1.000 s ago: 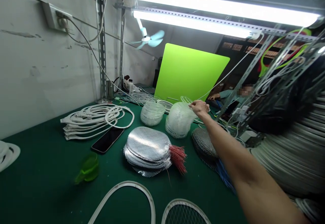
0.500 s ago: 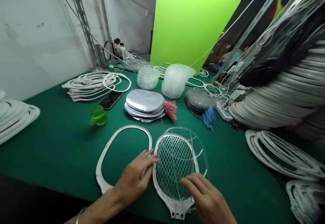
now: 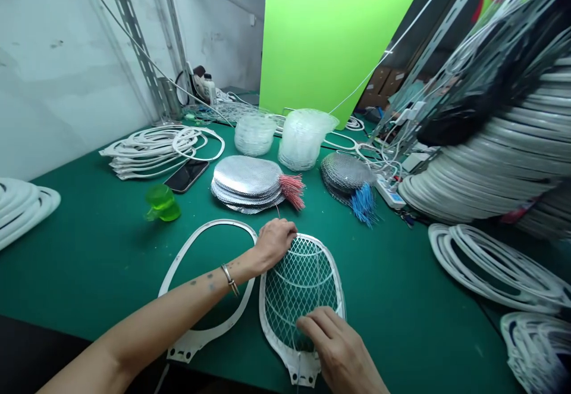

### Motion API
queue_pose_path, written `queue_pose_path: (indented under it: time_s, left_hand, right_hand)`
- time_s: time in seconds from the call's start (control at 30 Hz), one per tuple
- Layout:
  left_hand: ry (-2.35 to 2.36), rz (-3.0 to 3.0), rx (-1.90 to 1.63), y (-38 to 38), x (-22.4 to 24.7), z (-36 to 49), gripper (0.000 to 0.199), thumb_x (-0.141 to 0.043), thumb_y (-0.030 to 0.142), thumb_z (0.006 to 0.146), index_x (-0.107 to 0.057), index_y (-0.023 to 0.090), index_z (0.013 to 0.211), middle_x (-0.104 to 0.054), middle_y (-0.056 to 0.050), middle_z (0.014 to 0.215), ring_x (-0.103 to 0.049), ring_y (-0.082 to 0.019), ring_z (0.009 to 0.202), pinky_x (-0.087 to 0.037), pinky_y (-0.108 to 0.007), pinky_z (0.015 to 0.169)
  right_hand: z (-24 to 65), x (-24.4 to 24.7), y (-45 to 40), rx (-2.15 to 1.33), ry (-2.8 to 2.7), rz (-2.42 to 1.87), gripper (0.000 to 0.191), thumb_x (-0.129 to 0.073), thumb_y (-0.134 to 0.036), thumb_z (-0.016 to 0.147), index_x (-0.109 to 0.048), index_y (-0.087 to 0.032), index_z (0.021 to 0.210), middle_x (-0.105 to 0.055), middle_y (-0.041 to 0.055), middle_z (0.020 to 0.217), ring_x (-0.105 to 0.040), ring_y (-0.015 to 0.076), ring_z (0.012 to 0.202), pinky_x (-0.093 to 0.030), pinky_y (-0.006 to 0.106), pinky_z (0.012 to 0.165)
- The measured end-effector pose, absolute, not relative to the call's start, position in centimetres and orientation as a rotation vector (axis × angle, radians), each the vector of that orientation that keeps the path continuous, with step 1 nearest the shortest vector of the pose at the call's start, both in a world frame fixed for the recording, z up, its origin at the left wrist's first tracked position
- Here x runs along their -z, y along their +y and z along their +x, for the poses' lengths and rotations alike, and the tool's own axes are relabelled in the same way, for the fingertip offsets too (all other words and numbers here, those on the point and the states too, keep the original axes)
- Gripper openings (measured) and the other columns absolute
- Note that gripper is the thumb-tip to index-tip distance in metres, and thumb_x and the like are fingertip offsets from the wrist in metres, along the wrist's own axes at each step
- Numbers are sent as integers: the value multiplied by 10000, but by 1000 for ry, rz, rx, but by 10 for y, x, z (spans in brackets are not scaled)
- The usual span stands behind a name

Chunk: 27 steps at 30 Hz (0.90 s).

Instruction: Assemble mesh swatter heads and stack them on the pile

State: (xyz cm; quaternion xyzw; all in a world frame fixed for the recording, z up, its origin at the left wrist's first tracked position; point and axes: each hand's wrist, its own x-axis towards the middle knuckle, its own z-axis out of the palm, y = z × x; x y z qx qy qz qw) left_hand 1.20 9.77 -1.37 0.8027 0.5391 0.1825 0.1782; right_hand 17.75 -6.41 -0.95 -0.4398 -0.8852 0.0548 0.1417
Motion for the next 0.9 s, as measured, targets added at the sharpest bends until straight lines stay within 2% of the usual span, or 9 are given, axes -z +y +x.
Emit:
queue_pose_path:
  time_s: [0.67, 0.9]
  left_hand:
    - [1523, 2480, -457, 99, 31, 23, 192, -486, 199, 968, -667, 163, 915, -633, -63, 924, -563, -191, 888, -447, -295, 792]
    - [1548, 2514, -463, 97, 33, 24, 189, -463, 191, 970, -640, 164, 910, -621, -68, 926, -555, -200, 876, -432, -318, 783]
  right_hand:
    - [180, 18, -60, -245, -2582, -1316, 449, -332, 85, 765, -538, -220, 1022, -637, 39, 900, -608, 179, 753, -492, 258, 590]
    - [180, 16, -60, -342, -2513, -1367, 359, -392, 25, 830, -557, -239, 1009, -633, 37, 938, -622, 178, 816, -522, 249, 631]
